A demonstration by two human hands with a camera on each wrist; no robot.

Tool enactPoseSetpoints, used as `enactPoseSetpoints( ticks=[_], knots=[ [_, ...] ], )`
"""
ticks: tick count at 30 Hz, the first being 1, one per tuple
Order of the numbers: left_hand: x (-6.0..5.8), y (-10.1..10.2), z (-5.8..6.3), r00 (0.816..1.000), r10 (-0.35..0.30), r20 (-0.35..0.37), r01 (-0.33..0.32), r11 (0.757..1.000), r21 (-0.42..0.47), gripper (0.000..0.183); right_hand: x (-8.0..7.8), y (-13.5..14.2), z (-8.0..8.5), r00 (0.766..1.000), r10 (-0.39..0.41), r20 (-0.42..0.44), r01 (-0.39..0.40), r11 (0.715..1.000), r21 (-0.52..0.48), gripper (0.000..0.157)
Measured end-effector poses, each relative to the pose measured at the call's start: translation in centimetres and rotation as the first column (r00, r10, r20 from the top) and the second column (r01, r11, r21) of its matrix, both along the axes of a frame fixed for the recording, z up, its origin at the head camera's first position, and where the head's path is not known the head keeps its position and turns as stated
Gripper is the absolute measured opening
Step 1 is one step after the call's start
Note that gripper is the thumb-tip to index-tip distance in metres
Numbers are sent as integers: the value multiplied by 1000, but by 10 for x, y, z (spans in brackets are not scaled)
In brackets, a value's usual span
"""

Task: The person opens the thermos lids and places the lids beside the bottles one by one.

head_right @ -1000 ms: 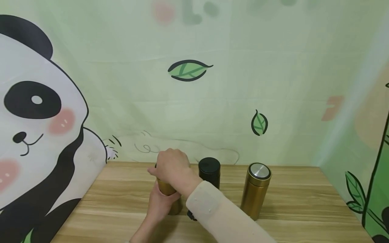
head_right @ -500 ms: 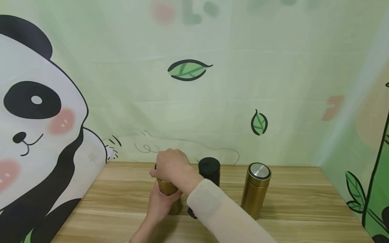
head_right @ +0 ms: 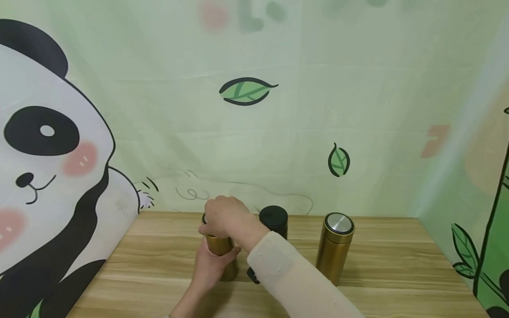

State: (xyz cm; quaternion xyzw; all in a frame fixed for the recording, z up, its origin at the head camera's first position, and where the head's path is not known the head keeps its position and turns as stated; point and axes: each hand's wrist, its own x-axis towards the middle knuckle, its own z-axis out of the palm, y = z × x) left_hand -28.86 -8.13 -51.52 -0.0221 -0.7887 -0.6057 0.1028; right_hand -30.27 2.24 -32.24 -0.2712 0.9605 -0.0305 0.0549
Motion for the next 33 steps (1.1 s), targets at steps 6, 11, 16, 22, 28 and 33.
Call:
enactPoseSetpoints(
  ticks=[6, 11, 16, 22, 28, 33],
  knots=[
    [0, 1, 1, 1000, 9, 8, -9, 1000, 2, 72, 0, 2, 1, 999, 37, 0, -37, 999, 11, 43],
    [0, 1, 1, 1000, 14, 13, -14, 1000, 4, 71, 0, 2, 2, 998, 59, -6, -59, 998, 12, 41],
    [0, 1, 1, 1000, 22, 14, -21, 1000, -1, 71, -1, 3, 1, 997, 75, -4, -75, 997, 22, 44],
    [0, 1, 1, 1000, 15, 19, -14, 1000, -8, 70, -1, 3, 1, 997, 80, 13, -80, 997, 6, 50],
    [1, 0, 1, 1000, 15, 3, -15, 999, -33, 74, -3, 3, 0, 995, 95, 32, -96, 995, 5, 47],
    [1, 0, 1, 1000, 14, -9, -15, 999, -31, 76, -3, 4, 1, 993, 117, 26, -118, 993, 8, 46]
  ],
)
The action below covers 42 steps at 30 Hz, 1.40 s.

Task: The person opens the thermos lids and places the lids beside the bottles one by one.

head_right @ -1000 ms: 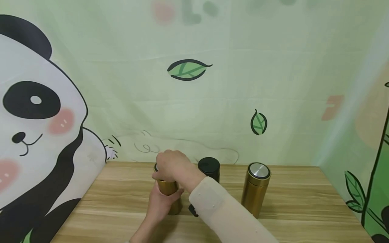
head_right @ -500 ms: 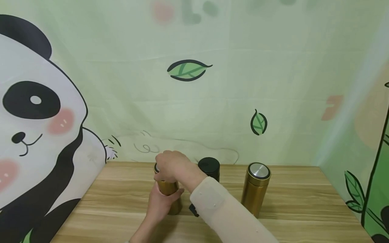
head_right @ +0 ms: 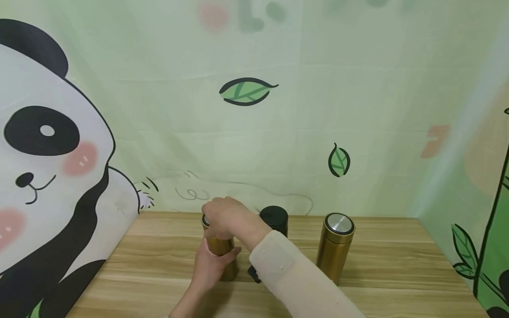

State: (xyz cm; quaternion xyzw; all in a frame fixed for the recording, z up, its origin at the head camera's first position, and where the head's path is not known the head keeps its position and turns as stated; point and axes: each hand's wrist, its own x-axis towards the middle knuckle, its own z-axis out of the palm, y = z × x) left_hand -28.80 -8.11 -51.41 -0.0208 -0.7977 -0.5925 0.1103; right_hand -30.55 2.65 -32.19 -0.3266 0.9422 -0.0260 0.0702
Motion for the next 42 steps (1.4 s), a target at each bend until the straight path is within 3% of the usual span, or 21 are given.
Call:
enactPoseSetpoints(
  ticks=[10, 16, 19, 30, 42],
  knots=[
    [0, 2, 0, 1000, 10, 19, -10, 1000, -11, 74, 2, 7, -4, 1000, -19, -15, 18, 999, -39, 52],
    [0, 1, -1, 1000, 0, 21, -1, 1000, 27, 72, 4, 5, -5, 994, -89, -66, 88, 996, -21, 81],
    [0, 0, -1, 1000, 2, 14, -3, 1000, 22, 73, 5, 3, -2, 984, -142, -109, 139, 990, -38, 85],
    [0, -1, -1, 1000, -16, 9, 15, 1000, 26, 72, 6, -5, 1, 972, -197, -128, 190, 980, -63, 44],
    [0, 0, 0, 1000, -20, 3, 20, 1000, 13, 72, 6, -3, 2, 977, -164, -137, 156, 985, -71, 29]
  ],
)
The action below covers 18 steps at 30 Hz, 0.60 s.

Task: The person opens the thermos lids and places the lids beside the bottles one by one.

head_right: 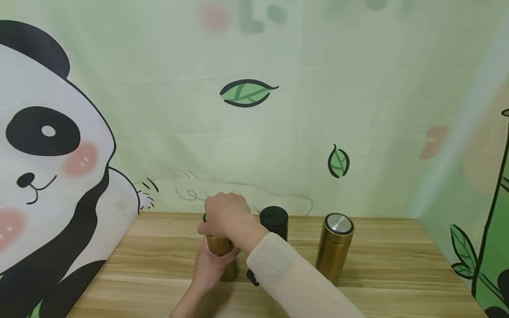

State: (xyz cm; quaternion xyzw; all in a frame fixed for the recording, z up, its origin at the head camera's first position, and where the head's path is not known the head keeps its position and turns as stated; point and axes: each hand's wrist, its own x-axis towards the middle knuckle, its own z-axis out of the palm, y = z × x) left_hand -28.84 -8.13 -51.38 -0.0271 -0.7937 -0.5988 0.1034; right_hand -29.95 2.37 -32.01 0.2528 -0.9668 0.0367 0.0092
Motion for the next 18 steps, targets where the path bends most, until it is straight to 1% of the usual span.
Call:
enactPoseSetpoints(
  ticks=[8, 11, 18],
  knots=[
    [0, 0, -1, 1000, -7, -9, 7, 1000, 17, 72, 0, 1, 0, 1000, 15, -8, -15, 1000, 4, 29],
    [-1, 0, -1, 1000, -3, -12, 3, 1000, 11, 73, 0, 2, 0, 1000, 18, -6, -18, 1000, 2, 30],
    [0, 0, -2, 1000, 8, -9, -8, 1000, -2, 72, 1, 3, 0, 999, 39, 9, -39, 999, -9, 39]
  ],
)
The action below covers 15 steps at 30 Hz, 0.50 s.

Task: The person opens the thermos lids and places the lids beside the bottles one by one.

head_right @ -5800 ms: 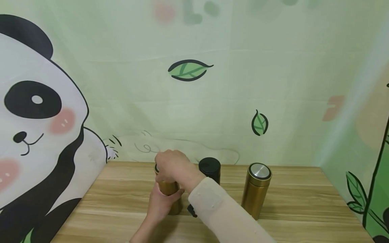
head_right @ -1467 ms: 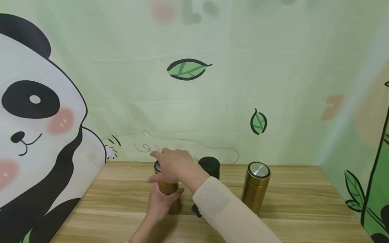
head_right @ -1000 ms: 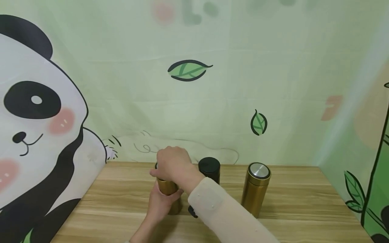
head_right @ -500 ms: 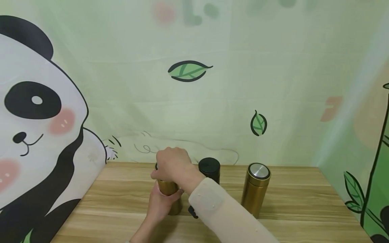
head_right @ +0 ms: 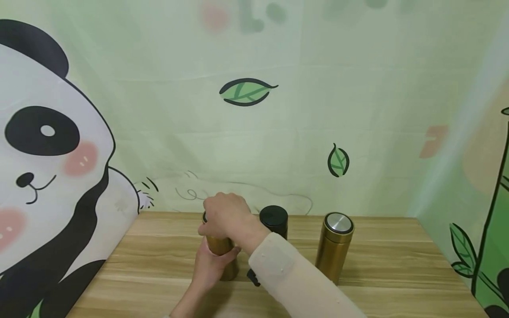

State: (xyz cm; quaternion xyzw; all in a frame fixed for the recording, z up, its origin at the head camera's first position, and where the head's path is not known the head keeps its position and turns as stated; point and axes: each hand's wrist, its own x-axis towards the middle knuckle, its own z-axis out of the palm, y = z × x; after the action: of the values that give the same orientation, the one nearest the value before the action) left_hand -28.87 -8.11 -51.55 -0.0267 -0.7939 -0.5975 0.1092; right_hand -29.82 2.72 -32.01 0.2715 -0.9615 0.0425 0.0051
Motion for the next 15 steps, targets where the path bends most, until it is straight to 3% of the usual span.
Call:
enactPoseSetpoints(
  ticks=[15],
  knots=[
    [0, 1, 2, 1000, 15, 10, -15, 1000, -7, 70, 2, 1, 2, 998, 11, 54, -11, 1000, -10, 53]
  ],
)
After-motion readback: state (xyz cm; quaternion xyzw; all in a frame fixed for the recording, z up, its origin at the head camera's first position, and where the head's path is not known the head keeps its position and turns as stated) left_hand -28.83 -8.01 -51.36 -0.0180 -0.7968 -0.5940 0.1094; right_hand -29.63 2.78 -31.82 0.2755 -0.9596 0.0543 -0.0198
